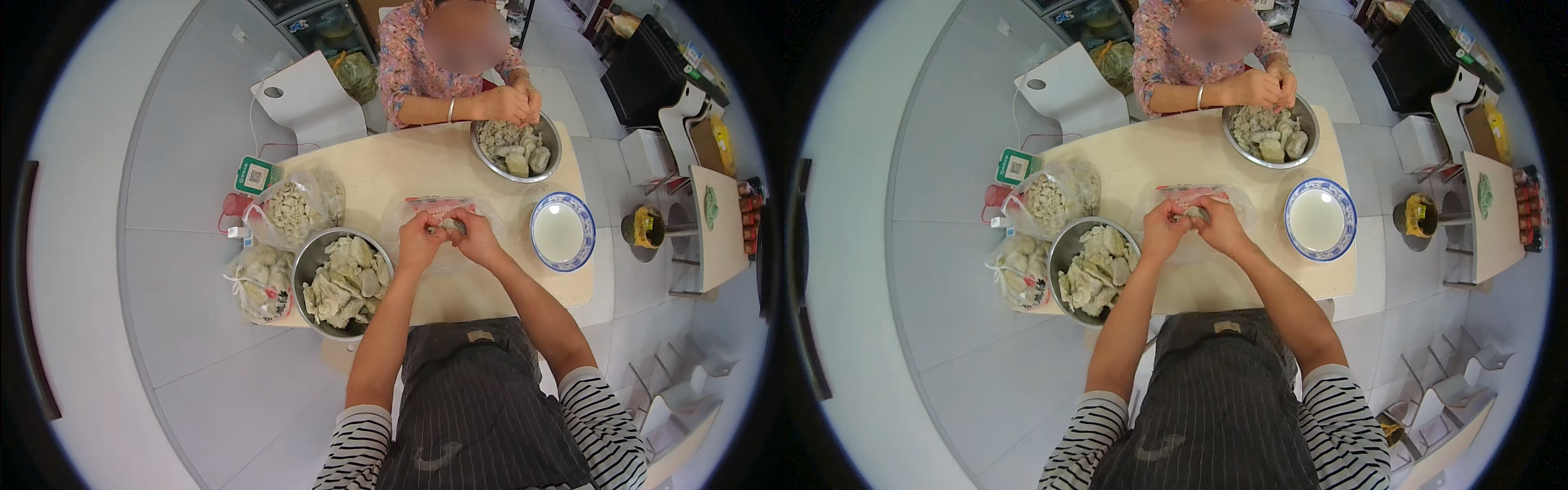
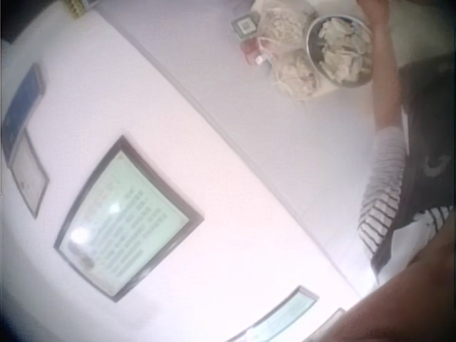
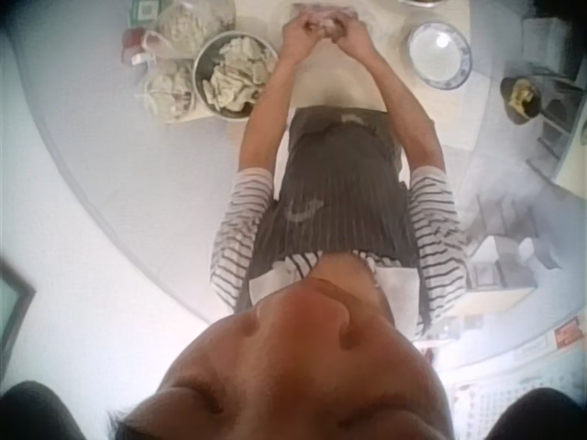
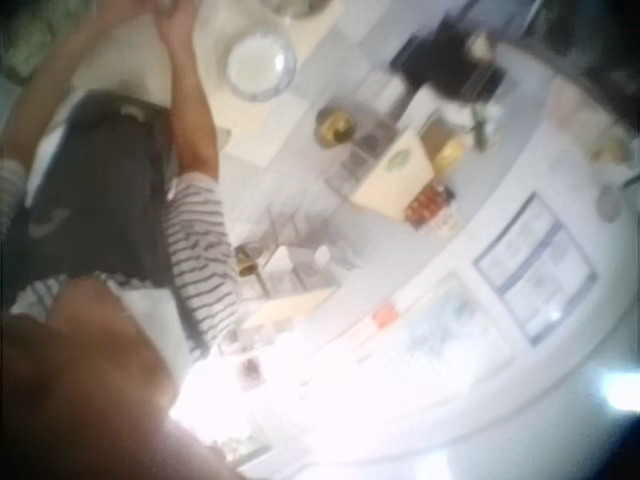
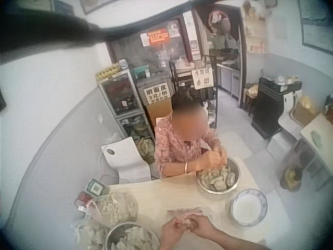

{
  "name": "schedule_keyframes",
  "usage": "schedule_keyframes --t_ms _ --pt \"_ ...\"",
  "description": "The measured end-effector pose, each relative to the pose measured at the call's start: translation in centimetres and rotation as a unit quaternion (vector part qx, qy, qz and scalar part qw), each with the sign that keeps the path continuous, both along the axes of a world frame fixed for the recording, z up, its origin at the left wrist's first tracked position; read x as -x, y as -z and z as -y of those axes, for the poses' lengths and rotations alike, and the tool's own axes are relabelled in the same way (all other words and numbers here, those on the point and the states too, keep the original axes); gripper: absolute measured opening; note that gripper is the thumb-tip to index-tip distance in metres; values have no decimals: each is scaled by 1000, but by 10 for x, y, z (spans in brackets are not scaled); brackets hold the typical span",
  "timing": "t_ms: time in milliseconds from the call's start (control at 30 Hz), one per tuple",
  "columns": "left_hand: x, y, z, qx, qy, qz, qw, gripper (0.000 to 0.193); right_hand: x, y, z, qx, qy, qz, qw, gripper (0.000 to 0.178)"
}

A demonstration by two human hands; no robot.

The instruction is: The person stands at a table and repeatedly picks dumplings from a metal bowl, placing them into a clear plastic bag. Another person sits across the table also handling dumplings. The camera wearer then walks to a counter and handles small packets of sauce.

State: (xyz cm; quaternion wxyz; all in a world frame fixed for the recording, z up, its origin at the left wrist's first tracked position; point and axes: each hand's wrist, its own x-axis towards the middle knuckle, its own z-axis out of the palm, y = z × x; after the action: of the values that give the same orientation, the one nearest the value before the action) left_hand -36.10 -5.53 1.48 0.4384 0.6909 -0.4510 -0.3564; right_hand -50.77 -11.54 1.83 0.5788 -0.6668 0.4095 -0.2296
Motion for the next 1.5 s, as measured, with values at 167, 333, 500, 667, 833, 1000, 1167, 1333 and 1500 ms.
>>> schedule_keyframes --t_ms 167,333,500,667,833,1000,1167,1333,1500 --pt "0 17 13 31 -62 142 987 8 -11 20 -6 61 80 -46 994 29" --pt "-33 20 3 -56 -22 -34 998 8 7 22 -14 108 57 -65 990 28" --pt "-16 11 20 -90 71 -226 967 9 -4 1 -9 100 58 -92 989 31" --pt "-16 23 16 -75 75 -173 979 8 -2 7 -9 154 25 -107 982 34" --pt "-4 51 16 -3 -88 -310 947 10 -11 34 -13 -151 131 130 971 22" --pt "-4 46 20 22 -162 -110 980 6 -12 45 -17 -58 119 56 990 20" --pt "-20 35 13 -71 -9 -293 954 6 -1 18 -8 117 48 -69 990 29" --pt "-17 41 13 -77 39 -209 974 9 -3 9 -1 114 28 -101 988 31" --pt "-13 41 10 -123 33 -296 947 10 1 25 -1 85 51 -88 991 34"
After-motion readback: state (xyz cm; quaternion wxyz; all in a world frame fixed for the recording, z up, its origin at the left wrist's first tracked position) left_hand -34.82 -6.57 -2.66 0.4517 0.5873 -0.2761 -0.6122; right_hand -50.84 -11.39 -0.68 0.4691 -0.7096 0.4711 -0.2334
